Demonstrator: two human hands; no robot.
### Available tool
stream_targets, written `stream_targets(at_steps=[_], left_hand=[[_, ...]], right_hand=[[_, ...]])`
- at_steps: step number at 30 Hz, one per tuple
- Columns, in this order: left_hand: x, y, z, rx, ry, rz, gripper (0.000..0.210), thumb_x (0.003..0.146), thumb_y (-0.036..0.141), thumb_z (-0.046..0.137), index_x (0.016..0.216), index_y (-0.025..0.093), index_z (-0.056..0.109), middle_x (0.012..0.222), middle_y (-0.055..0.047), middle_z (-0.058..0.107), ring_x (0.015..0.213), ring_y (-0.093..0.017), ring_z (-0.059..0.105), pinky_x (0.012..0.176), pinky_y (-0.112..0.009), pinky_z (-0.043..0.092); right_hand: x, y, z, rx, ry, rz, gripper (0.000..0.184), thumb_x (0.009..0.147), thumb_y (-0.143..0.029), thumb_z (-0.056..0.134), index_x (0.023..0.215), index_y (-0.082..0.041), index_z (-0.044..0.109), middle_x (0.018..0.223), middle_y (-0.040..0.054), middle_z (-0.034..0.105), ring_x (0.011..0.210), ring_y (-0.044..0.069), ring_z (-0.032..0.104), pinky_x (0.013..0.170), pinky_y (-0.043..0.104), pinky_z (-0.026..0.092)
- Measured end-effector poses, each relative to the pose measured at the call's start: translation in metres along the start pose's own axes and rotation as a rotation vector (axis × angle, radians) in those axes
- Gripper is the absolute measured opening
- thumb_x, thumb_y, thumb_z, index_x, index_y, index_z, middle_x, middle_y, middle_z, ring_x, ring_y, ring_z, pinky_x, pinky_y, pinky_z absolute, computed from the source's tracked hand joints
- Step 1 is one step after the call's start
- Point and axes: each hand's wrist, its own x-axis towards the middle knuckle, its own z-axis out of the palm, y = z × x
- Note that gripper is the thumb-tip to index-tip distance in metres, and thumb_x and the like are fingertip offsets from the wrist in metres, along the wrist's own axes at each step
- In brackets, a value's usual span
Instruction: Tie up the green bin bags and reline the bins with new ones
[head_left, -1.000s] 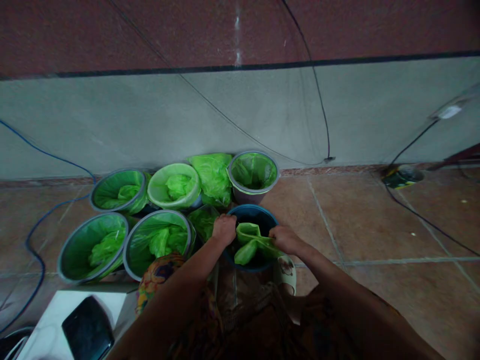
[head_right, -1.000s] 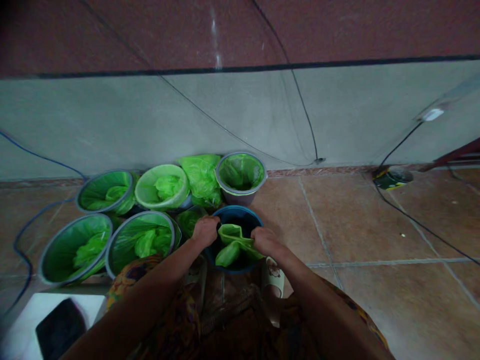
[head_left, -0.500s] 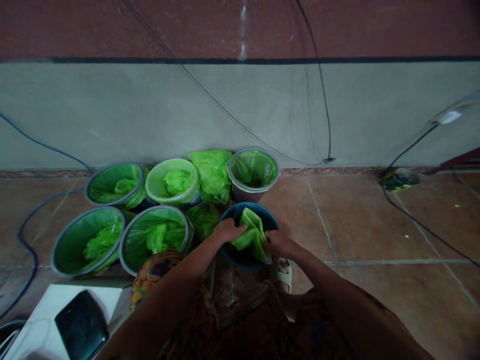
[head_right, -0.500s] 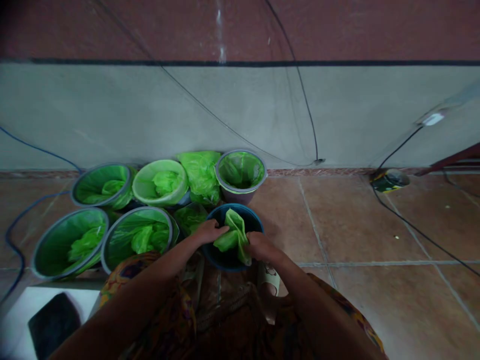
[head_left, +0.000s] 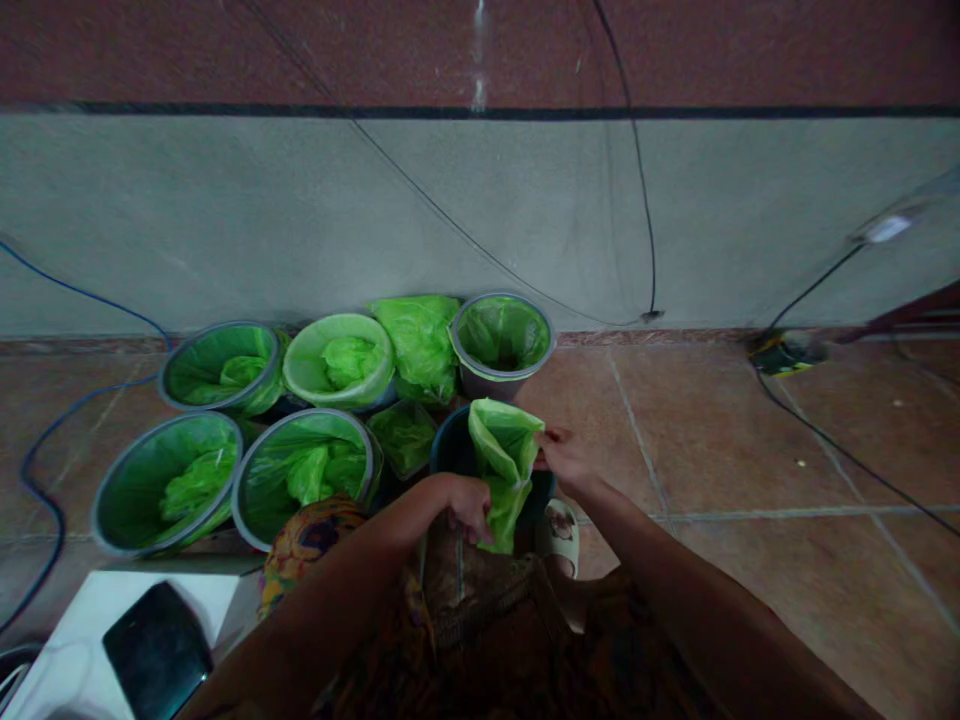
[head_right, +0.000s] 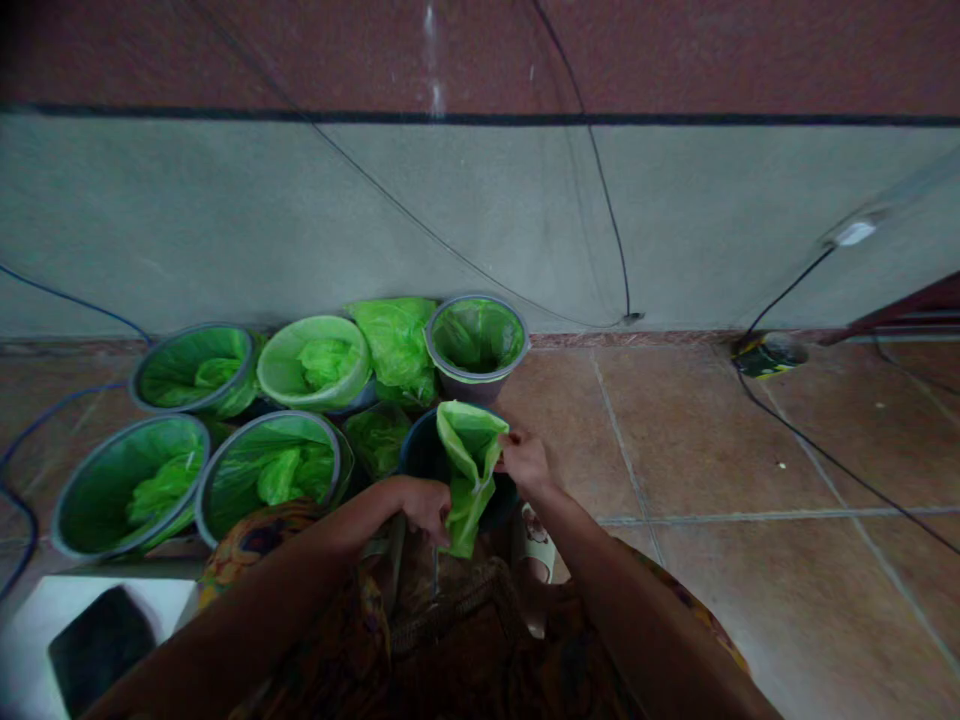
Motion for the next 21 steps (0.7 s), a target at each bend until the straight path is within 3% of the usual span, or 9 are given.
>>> stream_targets(at_steps=[3,6,8,11,14,16,19,21], left_hand=[[0.002,0.007,0.012,0.018,-0.200,-0.026,0.022,0.067,0.034,0.076,0.057,0.016,0.068,0.066,-0.007,0.069,0.059,-0.020,0.062,0.057,-0.033,0.052],[-0.009,0.014,0.004,-0.017,-0.229,-0.062,0.042,0.071,0.052,0.071,0.054,0.015,0.065,0.066,-0.009,0.069,0.059,-0.019,0.063,0.057,-0.031,0.052],[-0.022,0.017,-0.012,-0.098,-0.072,-0.050,0.055,0.074,0.067,0.061,0.057,0.014,0.064,0.066,-0.009,0.069,0.060,-0.018,0.063,0.056,-0.028,0.051],[-0.034,0.019,-0.030,-0.164,0.323,0.012,0.066,0.074,0.078,0.049,0.068,0.014,0.065,0.068,-0.007,0.069,0.060,-0.016,0.063,0.054,-0.024,0.048],[-0.027,0.024,-0.026,-0.056,0.552,0.132,0.060,0.076,0.071,0.053,0.079,0.014,0.069,0.071,-0.005,0.069,0.063,-0.015,0.063,0.055,-0.022,0.045],[-0.016,0.026,-0.019,0.056,0.651,0.142,0.042,0.078,0.055,0.061,0.083,0.014,0.071,0.077,-0.004,0.071,0.069,-0.016,0.065,0.059,-0.022,0.045],[-0.010,0.024,-0.019,0.190,0.798,-0.053,0.020,0.080,0.028,0.060,0.086,0.015,0.073,0.085,-0.007,0.073,0.080,-0.018,0.068,0.067,-0.022,0.048],[-0.016,0.016,-0.029,0.209,0.898,-0.225,0.023,0.082,0.020,0.054,0.091,0.013,0.074,0.093,-0.012,0.073,0.090,-0.022,0.069,0.074,-0.025,0.050]], right_hand=[[0.001,-0.006,0.000,0.333,0.064,0.106,0.007,0.086,-0.021,0.054,0.083,-0.017,0.059,0.071,0.0035,0.070,0.058,0.014,0.065,0.058,0.026,0.057],[-0.003,-0.007,0.001,0.363,-0.034,0.161,0.003,0.083,-0.018,0.059,0.080,-0.016,0.059,0.067,0.0036,0.069,0.055,0.013,0.065,0.055,0.025,0.056],[-0.007,-0.005,0.002,0.328,-0.069,0.176,0.003,0.081,-0.016,0.060,0.078,-0.016,0.059,0.065,0.0029,0.068,0.053,0.013,0.064,0.054,0.024,0.055],[-0.010,-0.003,0.004,0.277,-0.091,0.159,0.004,0.077,-0.014,0.060,0.074,-0.016,0.059,0.061,0.0011,0.066,0.052,0.012,0.063,0.053,0.023,0.054],[-0.011,-0.001,0.007,0.267,-0.106,0.141,0.006,0.070,-0.012,0.059,0.071,-0.017,0.057,0.056,-0.0014,0.062,0.053,0.013,0.063,0.053,0.023,0.053],[-0.011,-0.001,0.009,0.254,-0.125,0.123,0.007,0.067,-0.012,0.059,0.071,-0.018,0.056,0.057,-0.0020,0.062,0.055,0.014,0.063,0.054,0.024,0.053],[-0.007,-0.001,0.001,0.064,-0.115,0.070,0.006,0.067,-0.014,0.058,0.072,-0.017,0.059,0.060,-0.0012,0.064,0.056,0.014,0.062,0.055,0.023,0.051],[-0.001,-0.003,-0.014,-0.221,-0.080,-0.007,0.005,0.068,-0.013,0.058,0.070,-0.016,0.062,0.062,0.0009,0.066,0.060,0.015,0.063,0.056,0.022,0.049]])
